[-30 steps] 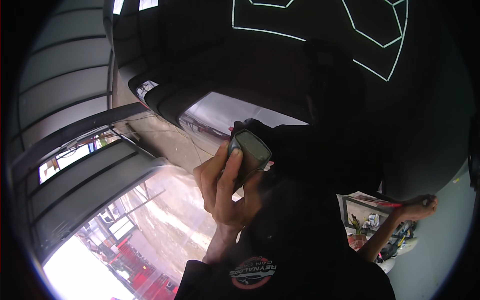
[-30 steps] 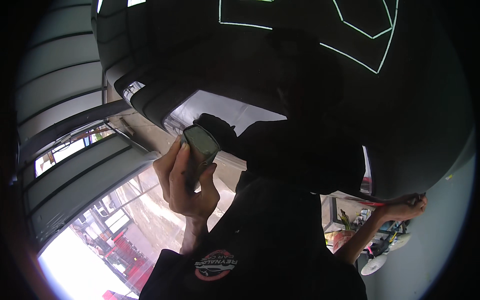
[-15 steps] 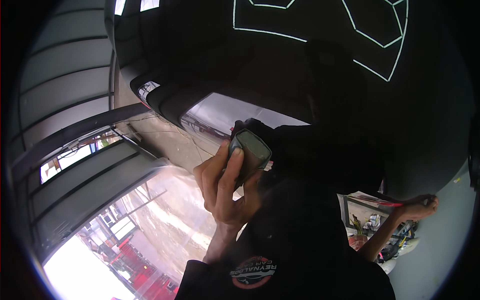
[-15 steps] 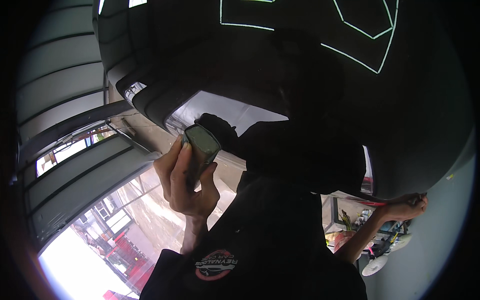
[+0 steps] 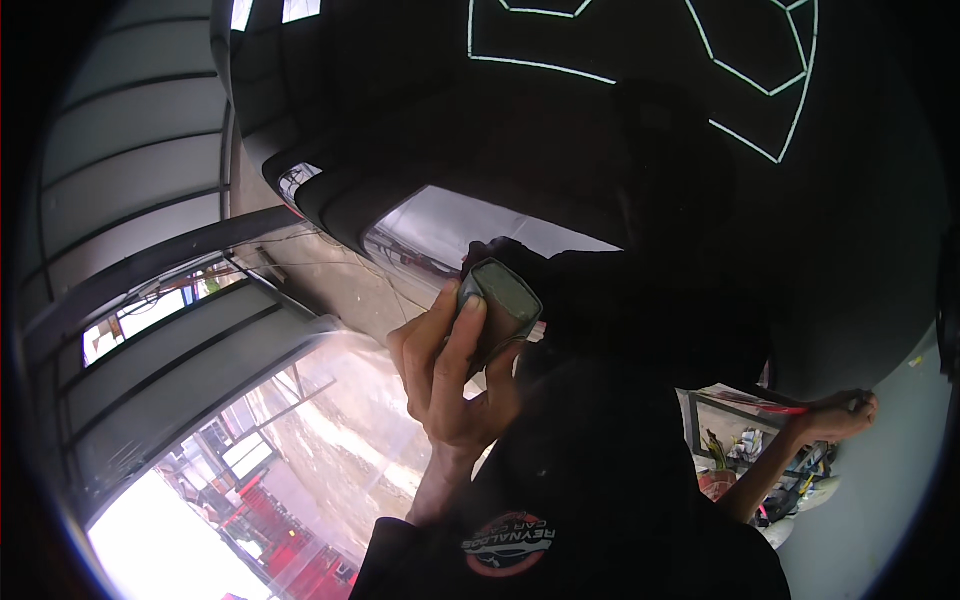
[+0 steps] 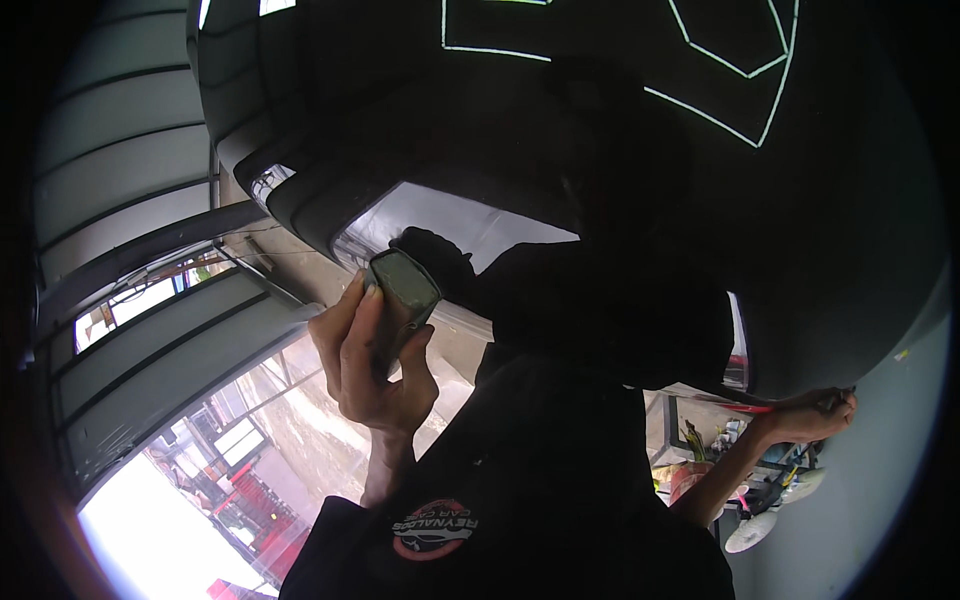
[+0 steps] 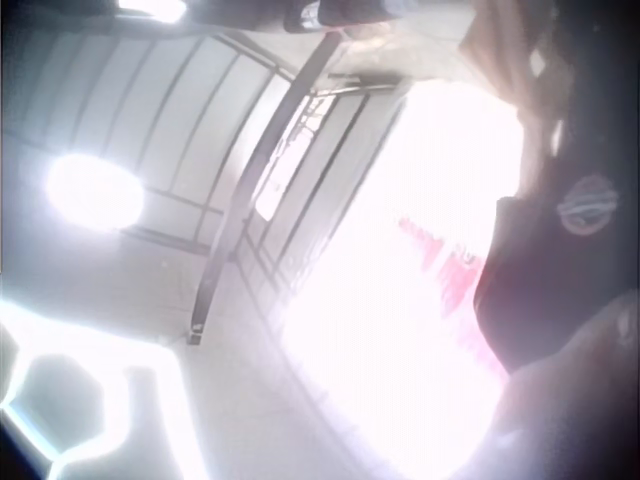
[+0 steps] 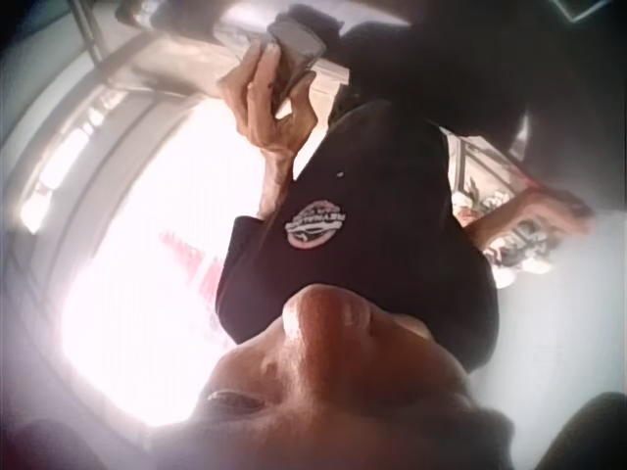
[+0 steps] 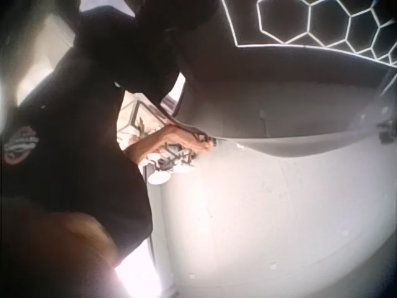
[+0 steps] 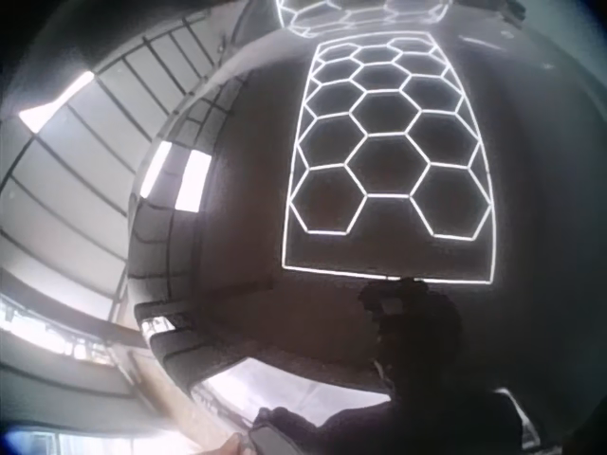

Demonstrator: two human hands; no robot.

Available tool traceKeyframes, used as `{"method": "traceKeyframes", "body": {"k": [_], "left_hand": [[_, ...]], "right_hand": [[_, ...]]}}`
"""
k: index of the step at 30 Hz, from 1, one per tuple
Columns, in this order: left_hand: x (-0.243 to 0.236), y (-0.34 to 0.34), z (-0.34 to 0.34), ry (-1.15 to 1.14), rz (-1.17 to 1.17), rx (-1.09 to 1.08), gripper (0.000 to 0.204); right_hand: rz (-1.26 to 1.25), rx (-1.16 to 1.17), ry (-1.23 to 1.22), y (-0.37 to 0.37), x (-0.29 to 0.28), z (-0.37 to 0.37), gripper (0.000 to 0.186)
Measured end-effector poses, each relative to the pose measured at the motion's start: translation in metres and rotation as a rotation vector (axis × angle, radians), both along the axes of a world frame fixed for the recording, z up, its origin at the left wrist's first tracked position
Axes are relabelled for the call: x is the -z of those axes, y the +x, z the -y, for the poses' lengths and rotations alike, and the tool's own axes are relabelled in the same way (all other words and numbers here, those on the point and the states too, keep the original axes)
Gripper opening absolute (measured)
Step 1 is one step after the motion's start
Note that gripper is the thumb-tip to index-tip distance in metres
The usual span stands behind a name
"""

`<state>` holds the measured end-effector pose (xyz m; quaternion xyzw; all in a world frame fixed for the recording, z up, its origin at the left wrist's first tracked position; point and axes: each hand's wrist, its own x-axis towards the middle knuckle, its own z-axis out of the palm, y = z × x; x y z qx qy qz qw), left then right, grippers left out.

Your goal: The person sands the hood of a car with a sanding block, wets sandpaper in a bucket of water to wrap around the block, and sands the front of the car.

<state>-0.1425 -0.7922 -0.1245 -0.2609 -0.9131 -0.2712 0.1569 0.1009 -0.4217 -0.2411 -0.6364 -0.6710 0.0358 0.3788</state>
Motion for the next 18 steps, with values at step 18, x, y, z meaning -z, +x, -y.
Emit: {"method": "traceKeyframes", "body": {"k": [18], "left_hand": [[0.001, 0.0, -0.005, -0.004, -0.006, 0.003, 0.052]], "right_hand": [[0.268, 0.006, 0.104, 0.002, -0.006, 0.006, 0.016]]}}
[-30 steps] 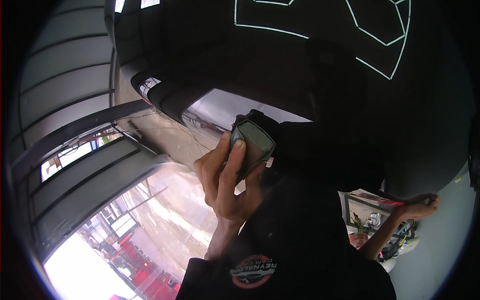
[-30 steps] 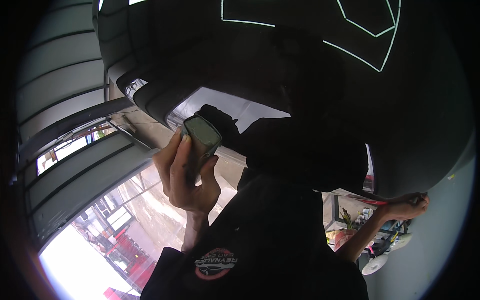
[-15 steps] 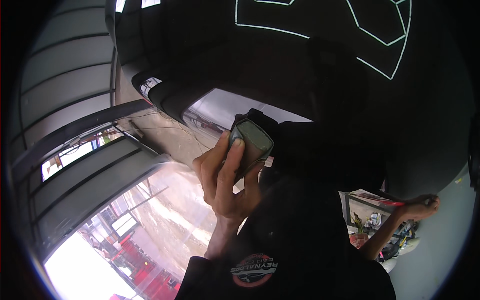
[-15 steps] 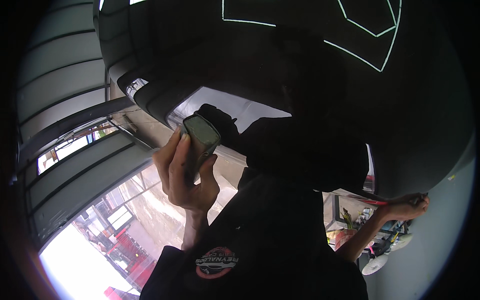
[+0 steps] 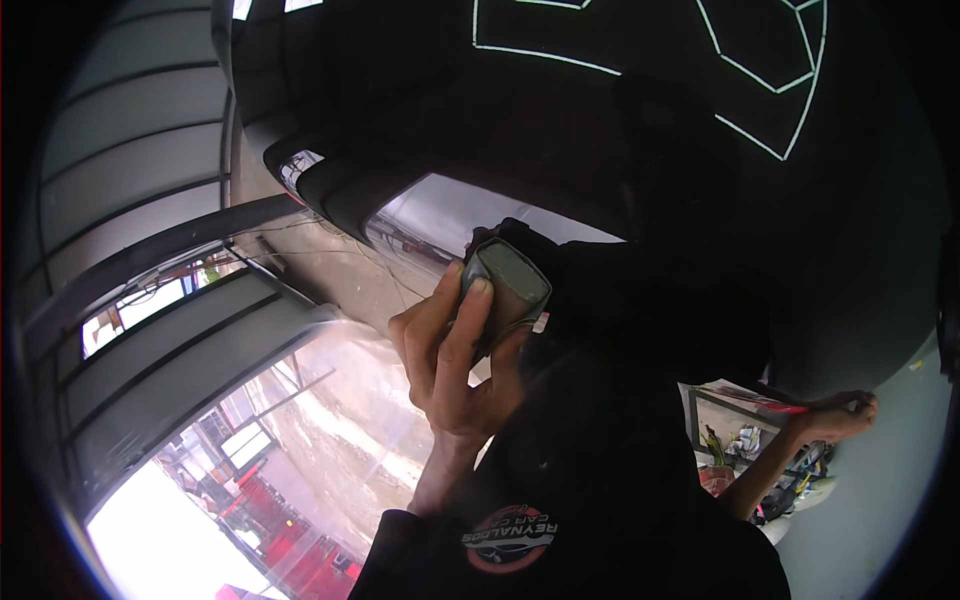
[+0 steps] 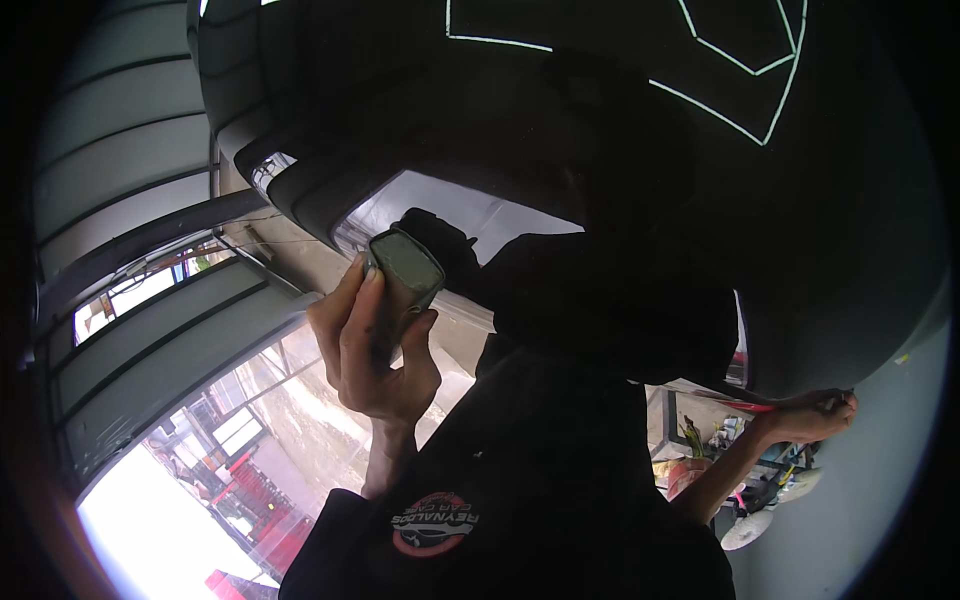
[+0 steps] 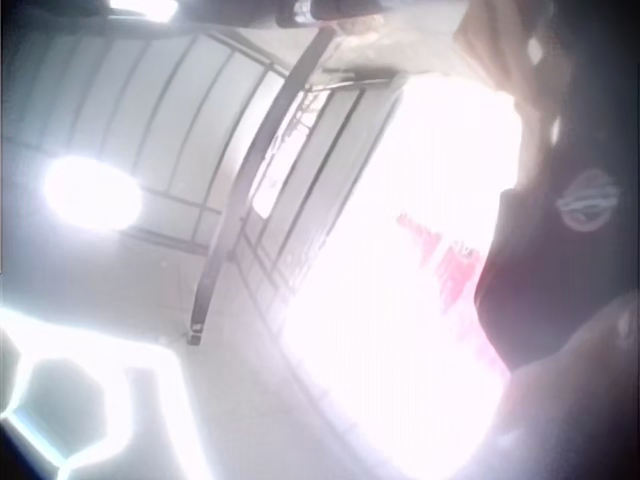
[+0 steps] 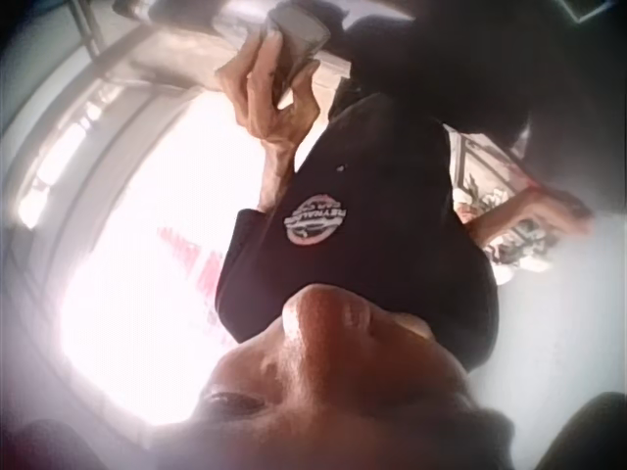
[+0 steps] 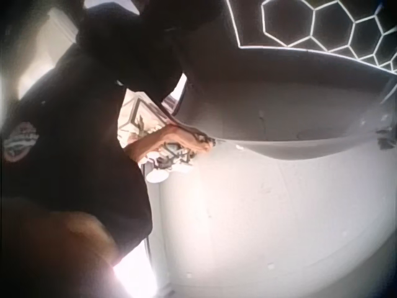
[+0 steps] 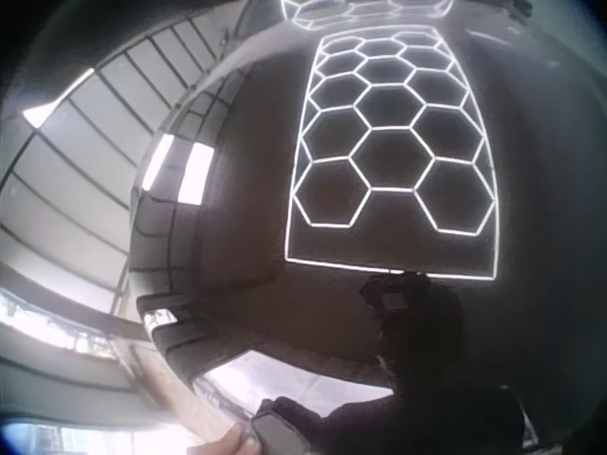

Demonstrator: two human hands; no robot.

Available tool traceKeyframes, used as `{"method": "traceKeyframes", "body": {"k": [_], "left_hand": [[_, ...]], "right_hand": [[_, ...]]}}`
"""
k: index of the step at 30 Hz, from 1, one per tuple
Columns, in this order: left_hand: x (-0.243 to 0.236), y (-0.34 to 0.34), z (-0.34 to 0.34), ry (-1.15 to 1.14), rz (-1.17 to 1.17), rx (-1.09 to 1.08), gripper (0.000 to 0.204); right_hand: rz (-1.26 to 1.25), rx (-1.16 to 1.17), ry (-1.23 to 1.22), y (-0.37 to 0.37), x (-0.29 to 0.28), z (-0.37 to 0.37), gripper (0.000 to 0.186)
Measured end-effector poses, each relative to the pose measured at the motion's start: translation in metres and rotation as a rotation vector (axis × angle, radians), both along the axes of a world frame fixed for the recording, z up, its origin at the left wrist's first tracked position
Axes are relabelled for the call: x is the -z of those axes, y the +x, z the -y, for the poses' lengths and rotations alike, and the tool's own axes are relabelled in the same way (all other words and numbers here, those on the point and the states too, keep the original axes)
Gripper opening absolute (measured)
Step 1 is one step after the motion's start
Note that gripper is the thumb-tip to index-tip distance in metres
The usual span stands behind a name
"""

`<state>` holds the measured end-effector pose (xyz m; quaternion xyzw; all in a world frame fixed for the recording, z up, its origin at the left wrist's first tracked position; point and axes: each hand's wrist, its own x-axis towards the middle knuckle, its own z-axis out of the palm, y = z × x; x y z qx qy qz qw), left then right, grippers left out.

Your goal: The person sands the hood of a car with a sanding block, wets sandpaper in a bucket of water to wrap around the block, and sands the front of the car.

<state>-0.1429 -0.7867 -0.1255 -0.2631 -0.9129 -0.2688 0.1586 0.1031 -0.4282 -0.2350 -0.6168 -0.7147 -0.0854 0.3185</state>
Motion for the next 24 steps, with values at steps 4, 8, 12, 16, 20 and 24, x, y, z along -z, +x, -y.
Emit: {"method": "traceKeyframes", "body": {"k": [4, 8, 12, 16, 20, 24], "left_hand": [[0.001, 0.002, 0.003, 0.01, 0.002, -0.014, 0.051], [0.0, 0.0, -0.004, 0.045, 0.008, -0.028, 0.05], [0.001, 0.004, 0.0, 0.013, 0.019, -0.027, 0.05], [0.005, 0.005, 0.0, 0.053, 0.016, -0.042, 0.05], [0.002, 0.001, -0.003, 0.05, 0.02, -0.04, 0.049], [0.006, 0.009, 0.001, 0.056, 0.022, -0.051, 0.05]], "right_hand": [[-0.593, -0.03, -0.142, 0.008, 0.008, -0.013, 0.016], [-0.033, 0.014, -0.037, 0.004, 0.002, -0.005, 0.016], [-0.043, 0.038, -0.006, 0.008, 0.009, -0.009, 0.016], [-0.014, 0.017, -0.003, 0.007, 0.006, -0.01, 0.016], [-0.442, -0.005, -0.097, -0.012, -0.003, -0.001, 0.027], [-0.668, 0.039, -0.166, -0.028, -0.013, 0.005, 0.033]]}}
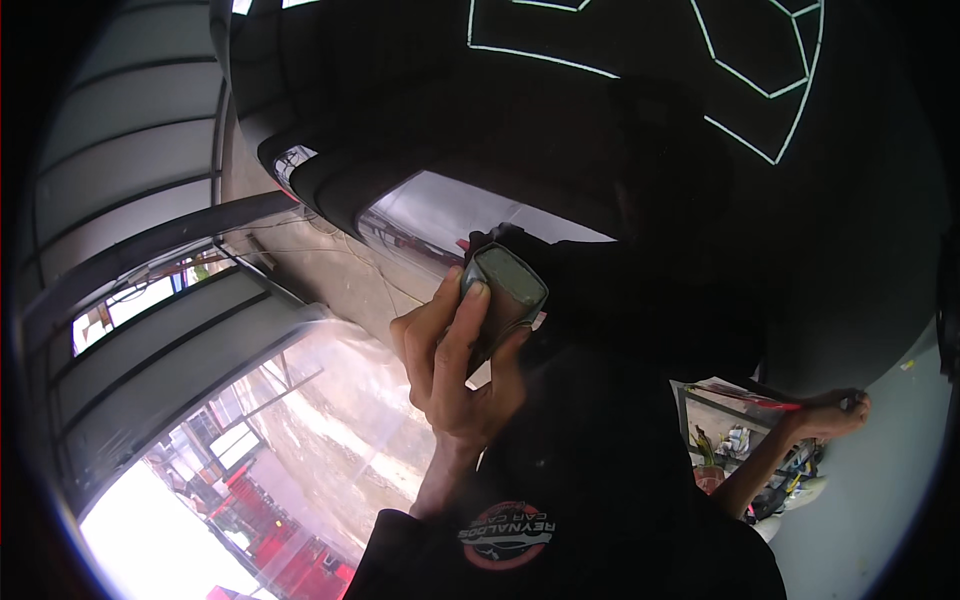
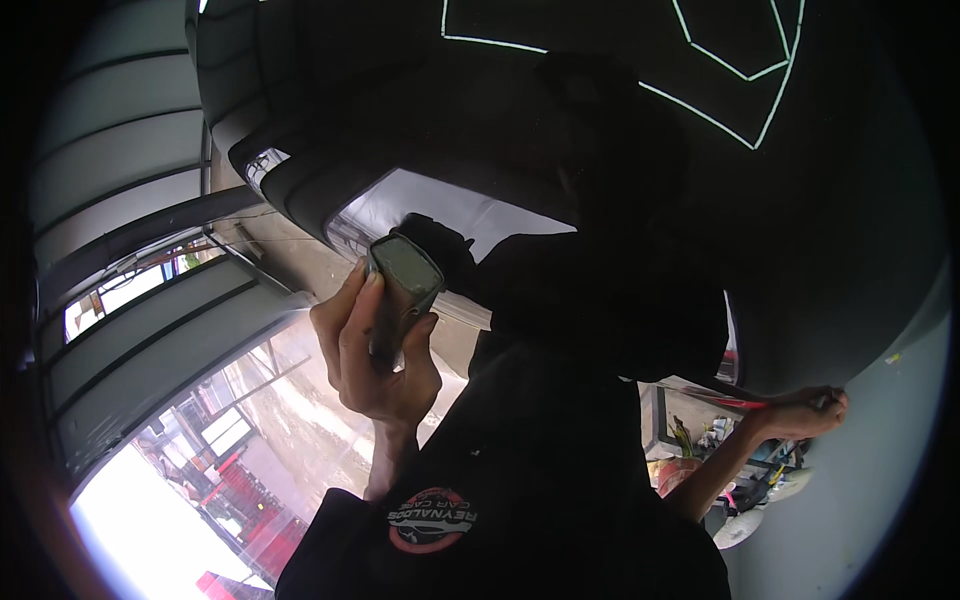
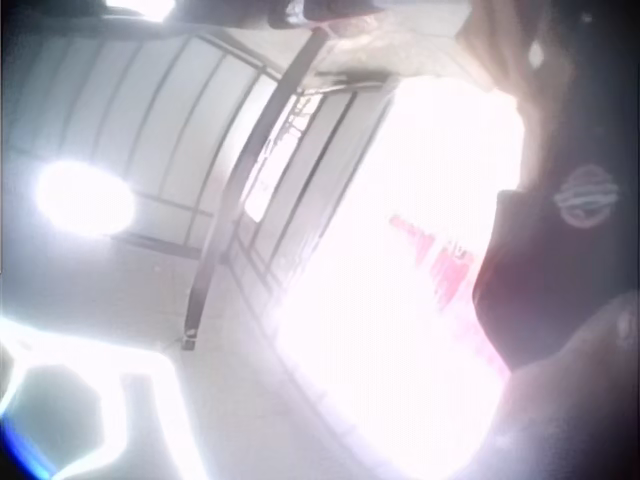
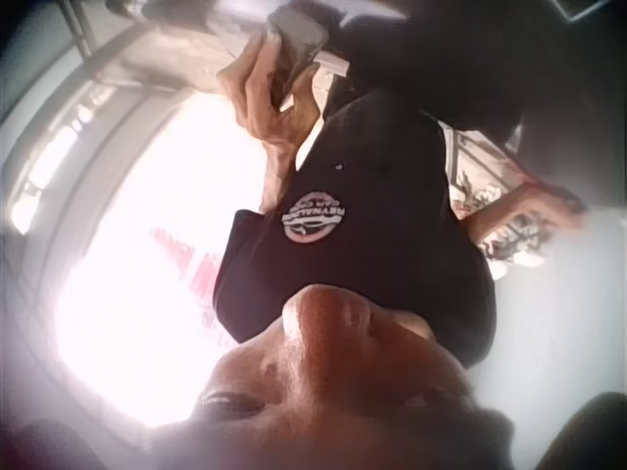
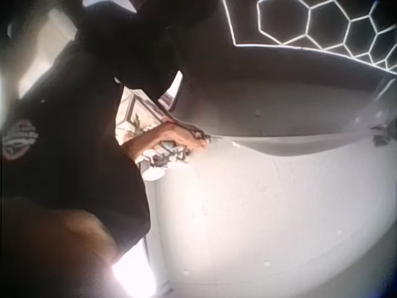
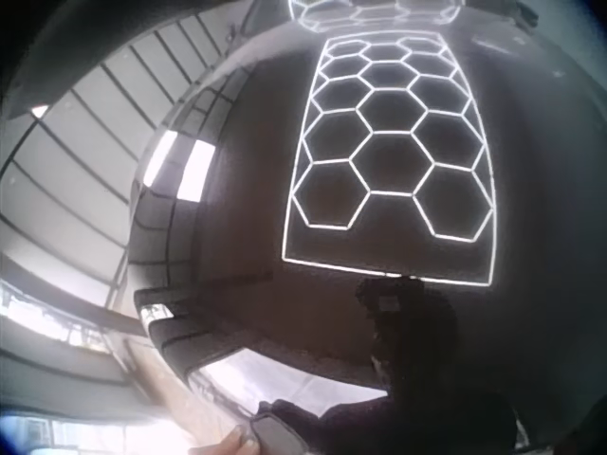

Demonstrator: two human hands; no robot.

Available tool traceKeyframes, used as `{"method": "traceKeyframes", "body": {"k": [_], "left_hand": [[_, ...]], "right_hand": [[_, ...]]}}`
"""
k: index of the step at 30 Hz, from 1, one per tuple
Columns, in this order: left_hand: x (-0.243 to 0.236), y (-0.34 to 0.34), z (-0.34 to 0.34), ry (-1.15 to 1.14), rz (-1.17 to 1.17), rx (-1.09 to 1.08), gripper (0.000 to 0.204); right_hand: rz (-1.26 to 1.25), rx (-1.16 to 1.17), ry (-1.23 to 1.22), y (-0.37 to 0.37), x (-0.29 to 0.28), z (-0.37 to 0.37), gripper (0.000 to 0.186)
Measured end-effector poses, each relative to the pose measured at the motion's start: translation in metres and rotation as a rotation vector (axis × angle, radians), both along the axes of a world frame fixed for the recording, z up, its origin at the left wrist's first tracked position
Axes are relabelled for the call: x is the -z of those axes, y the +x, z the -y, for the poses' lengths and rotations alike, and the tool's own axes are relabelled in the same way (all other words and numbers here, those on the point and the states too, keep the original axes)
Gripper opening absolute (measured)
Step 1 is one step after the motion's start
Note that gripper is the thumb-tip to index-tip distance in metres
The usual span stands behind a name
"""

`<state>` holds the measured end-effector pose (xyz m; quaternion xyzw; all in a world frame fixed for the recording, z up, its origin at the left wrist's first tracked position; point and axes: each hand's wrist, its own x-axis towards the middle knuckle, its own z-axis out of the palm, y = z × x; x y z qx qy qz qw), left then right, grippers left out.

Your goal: The person sands the hood of a car with a sanding block, wets sandpaper in a bucket of water to wrap around the block, and sands the front of the car.

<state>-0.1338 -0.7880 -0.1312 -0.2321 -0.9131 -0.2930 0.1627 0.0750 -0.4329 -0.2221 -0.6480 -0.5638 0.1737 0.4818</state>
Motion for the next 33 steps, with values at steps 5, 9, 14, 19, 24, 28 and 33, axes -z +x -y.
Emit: {"method": "traceKeyframes", "body": {"k": [5, 9, 14, 19, 24, 28, 33], "left_hand": [[-0.002, -0.002, -0.003, -0.003, 0.001, 0.003, 0.052], [-0.002, -0.002, 0.001, -0.012, 0.013, 0.016, 0.052], [-0.002, -0.004, 0.001, -0.018, 0.002, 0.018, 0.053], [-0.008, -0.007, -0.004, -0.036, 0.007, 0.021, 0.054], [-0.006, -0.002, 0.0, -0.032, 0.018, 0.022, 0.054], [-0.008, -0.009, -0.004, -0.029, 0.005, 0.034, 0.053], [-0.007, -0.003, 0.001, -0.019, 0.038, 0.018, 0.053]], "right_hand": [[0.158, -0.034, 0.04, 0.011, 0.001, 0.001, 0.026], [0.448, -0.093, 0.221, 0.015, 0.013, -0.002, 0.021], [0.482, -0.059, 0.145, 0.027, 0.015, -0.01, 0.022], [0.096, -0.041, 0.026, 0.016, 0.008, -0.006, 0.022], [0.549, -0.039, 0.154, 0.024, 0.014, -0.008, 0.019], [0.355, -0.019, 0.083, 0.02, 0.009, -0.005, 0.018], [0.198, -0.078, 0.005, 0.024, 0.012, -0.009, 0.02]]}}
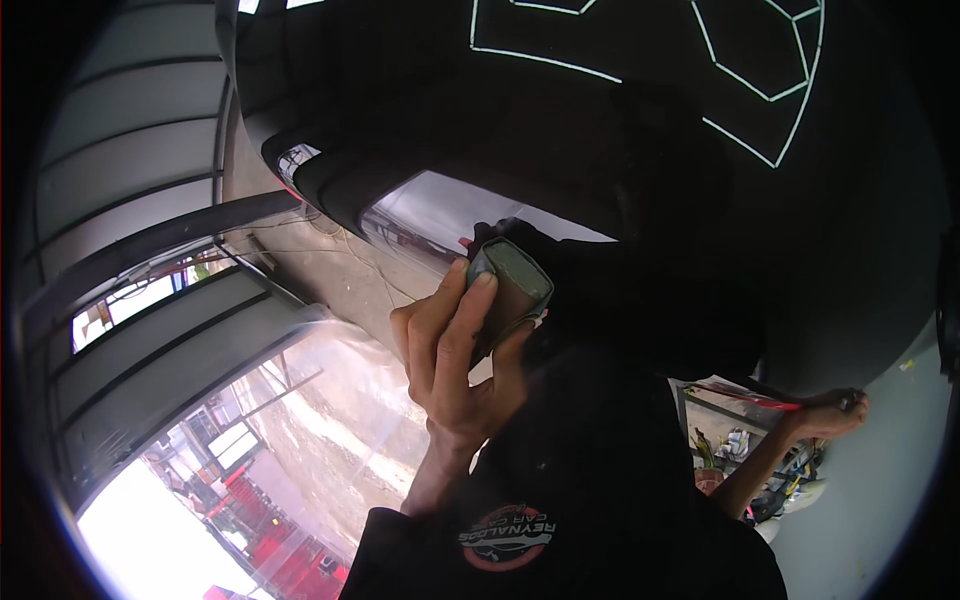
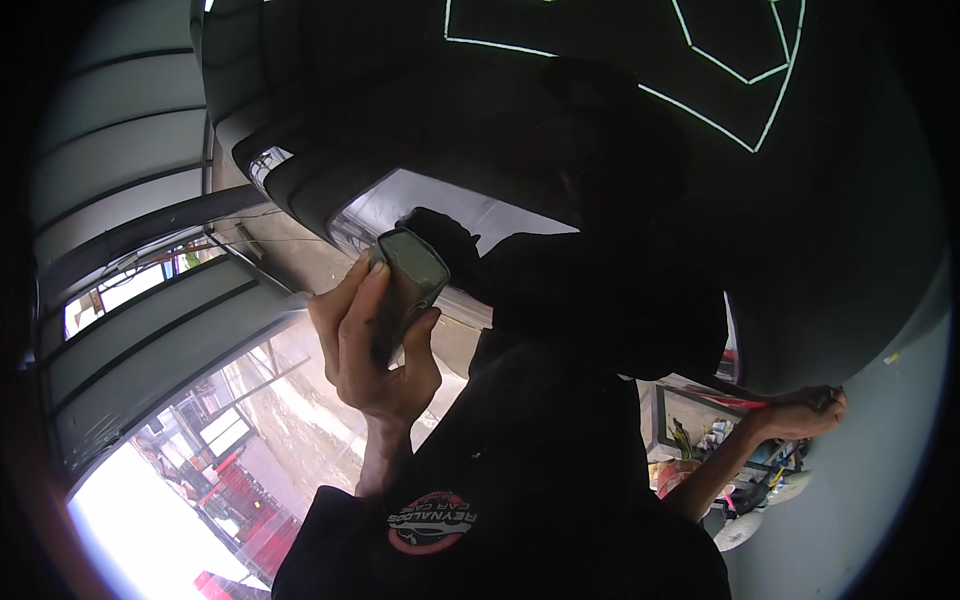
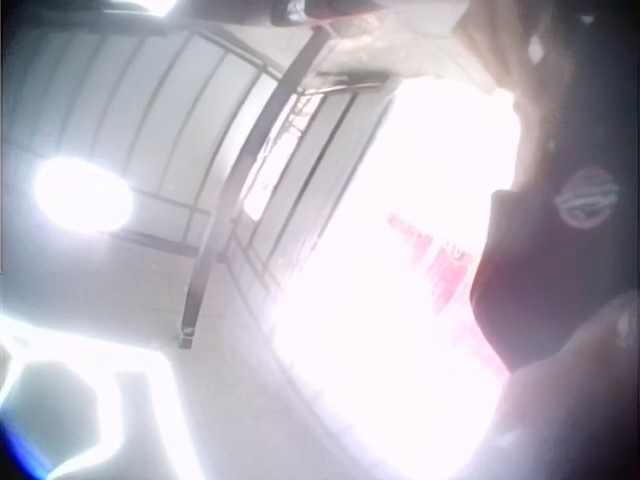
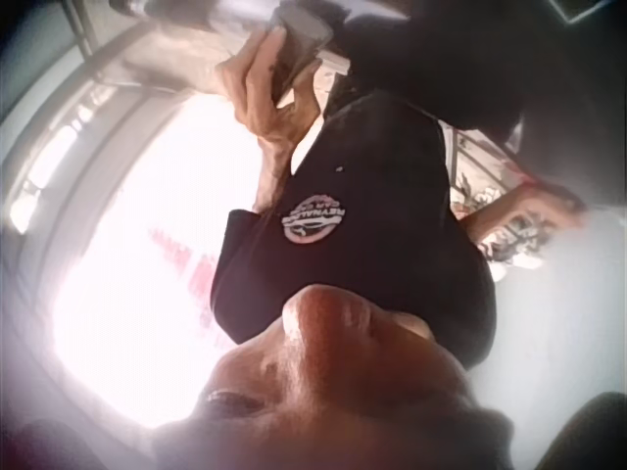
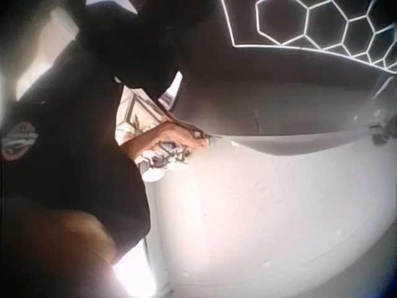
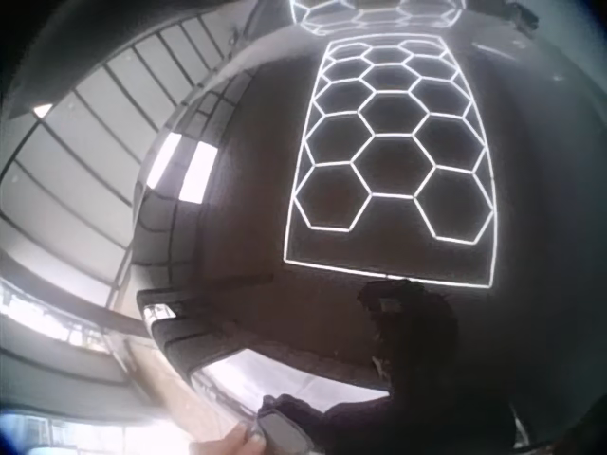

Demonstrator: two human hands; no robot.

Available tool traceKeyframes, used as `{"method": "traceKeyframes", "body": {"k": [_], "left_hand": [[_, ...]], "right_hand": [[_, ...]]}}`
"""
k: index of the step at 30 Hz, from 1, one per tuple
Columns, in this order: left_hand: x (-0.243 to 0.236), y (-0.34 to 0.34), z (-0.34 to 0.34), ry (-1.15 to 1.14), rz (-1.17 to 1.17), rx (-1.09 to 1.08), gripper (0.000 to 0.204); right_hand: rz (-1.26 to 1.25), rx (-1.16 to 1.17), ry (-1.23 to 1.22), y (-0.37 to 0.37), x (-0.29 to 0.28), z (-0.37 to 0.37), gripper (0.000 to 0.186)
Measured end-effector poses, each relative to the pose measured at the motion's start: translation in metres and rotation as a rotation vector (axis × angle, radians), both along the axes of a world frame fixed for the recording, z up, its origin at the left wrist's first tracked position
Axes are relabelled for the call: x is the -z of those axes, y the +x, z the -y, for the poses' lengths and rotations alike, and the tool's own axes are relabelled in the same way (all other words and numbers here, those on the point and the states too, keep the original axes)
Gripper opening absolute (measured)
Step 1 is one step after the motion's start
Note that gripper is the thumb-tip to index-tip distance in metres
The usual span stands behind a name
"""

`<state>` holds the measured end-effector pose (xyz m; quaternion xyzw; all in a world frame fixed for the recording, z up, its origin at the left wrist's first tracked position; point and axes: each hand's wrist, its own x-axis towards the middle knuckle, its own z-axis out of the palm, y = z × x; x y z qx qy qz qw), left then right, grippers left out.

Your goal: The person sands the hood of a car with a sanding block, wets sandpaper in a bucket of water to wrap around the block, and sands the front of the car.

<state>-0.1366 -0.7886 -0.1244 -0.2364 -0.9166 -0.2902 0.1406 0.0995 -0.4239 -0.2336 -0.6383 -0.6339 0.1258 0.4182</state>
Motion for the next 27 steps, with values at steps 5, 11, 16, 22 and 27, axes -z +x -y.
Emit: {"method": "traceKeyframes", "body": {"k": [5, 11, 16, 22, 27], "left_hand": [[0.001, -0.001, 0.0, -0.019, -0.028, 0.011, 0.052], [-0.002, -0.005, -0.004, 0.025, -0.009, -0.01, 0.051], [0.0, -0.012, -0.002, 0.066, -0.063, -0.013, 0.048], [0.008, -0.01, 0.0, 0.093, -0.058, 0.002, 0.048], [0.009, -0.021, 0.0, 0.179, -0.042, 0.025, 0.048]], "right_hand": [[0.09, 0.005, 0.066, -0.002, -0.003, 0.003, 0.019], [0.133, 0.039, 0.084, -0.016, -0.011, 0.007, 0.019], [-0.057, -0.019, 0.082, -0.018, -0.001, 0.004, 0.019], [-0.322, 0.019, -0.008, -0.019, 0.0, -0.001, 0.036], [-0.55, -0.003, -0.014, -0.036, -0.001, 0.004, 0.04]]}}
